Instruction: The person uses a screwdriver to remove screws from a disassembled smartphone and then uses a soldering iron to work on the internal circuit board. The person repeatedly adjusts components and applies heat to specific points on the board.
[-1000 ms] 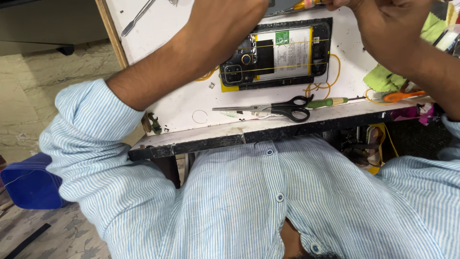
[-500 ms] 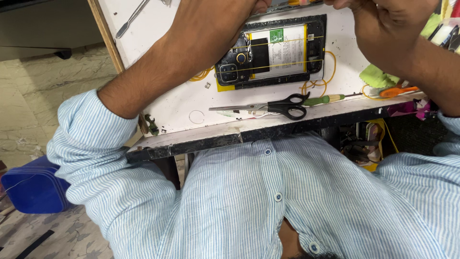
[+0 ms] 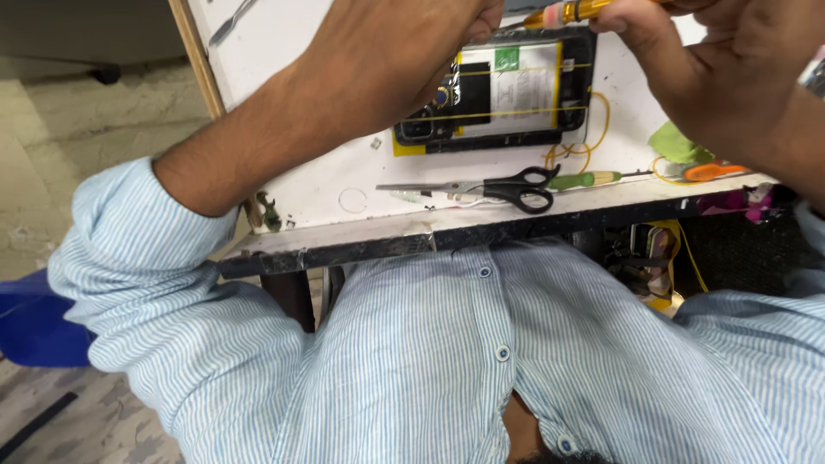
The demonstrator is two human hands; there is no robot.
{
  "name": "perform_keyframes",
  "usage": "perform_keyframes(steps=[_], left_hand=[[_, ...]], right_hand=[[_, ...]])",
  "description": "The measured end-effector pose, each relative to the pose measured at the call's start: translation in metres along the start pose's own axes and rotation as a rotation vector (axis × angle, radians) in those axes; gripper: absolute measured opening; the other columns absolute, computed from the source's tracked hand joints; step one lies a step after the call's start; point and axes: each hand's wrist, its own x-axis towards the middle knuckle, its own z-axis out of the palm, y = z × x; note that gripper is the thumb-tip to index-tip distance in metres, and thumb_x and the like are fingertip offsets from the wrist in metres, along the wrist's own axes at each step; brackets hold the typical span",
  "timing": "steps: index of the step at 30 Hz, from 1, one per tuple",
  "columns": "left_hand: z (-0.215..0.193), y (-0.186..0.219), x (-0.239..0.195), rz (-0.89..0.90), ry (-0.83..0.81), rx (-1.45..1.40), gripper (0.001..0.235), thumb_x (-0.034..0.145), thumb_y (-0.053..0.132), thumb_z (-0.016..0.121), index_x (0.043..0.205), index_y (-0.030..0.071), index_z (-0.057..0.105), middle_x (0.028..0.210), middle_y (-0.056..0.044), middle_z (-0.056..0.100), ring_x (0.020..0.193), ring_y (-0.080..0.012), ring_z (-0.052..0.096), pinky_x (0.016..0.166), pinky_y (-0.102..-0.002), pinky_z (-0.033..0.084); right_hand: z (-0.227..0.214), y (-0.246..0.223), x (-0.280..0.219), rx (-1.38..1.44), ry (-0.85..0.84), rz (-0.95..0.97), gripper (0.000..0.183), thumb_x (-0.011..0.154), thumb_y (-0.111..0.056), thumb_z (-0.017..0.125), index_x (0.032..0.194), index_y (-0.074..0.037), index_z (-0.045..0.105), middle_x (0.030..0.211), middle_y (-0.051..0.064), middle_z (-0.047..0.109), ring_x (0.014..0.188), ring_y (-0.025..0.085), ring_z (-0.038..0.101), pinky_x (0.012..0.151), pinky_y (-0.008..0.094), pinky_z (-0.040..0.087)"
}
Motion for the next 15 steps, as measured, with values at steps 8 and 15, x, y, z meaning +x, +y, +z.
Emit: perform_keyframes(steps=[8, 15], left_hand=[[-0.016, 0.006, -0.018, -0.077, -0.009, 0.053, 0.007, 0.11, 0.004, 0.06, 0.104, 0.004, 0.057, 0.084, -0.01, 0.059, 0.07, -0.0253, 0.057, 0.063, -0.041, 0.044], [-0.006, 0.0, -0.029, -0.046, 0.036, -0.003, 0.007, 0.112, 0.007, 0.061, 0.11, 0.002, 0.056, 0.091, -0.009, 0.062, 0.079, -0.0239, 0.062, 0.069, -0.04, 0.048]], right_hand=[[-0.008, -0.027, 0.046, -0.198, -0.155, -0.152, 0.007, 0.114, -0.005, 0.066, 0.114, 0.002, 0.066, 0.102, 0.009, 0.073, 0.082, 0.016, 0.069, 0.065, 0.025, 0.047], [0.003, -0.028, 0.056, -0.106, -0.198, 0.056, 0.013, 0.108, -0.01, 0.063, 0.11, 0.003, 0.065, 0.09, 0.008, 0.066, 0.068, 0.01, 0.059, 0.055, 0.021, 0.04]])
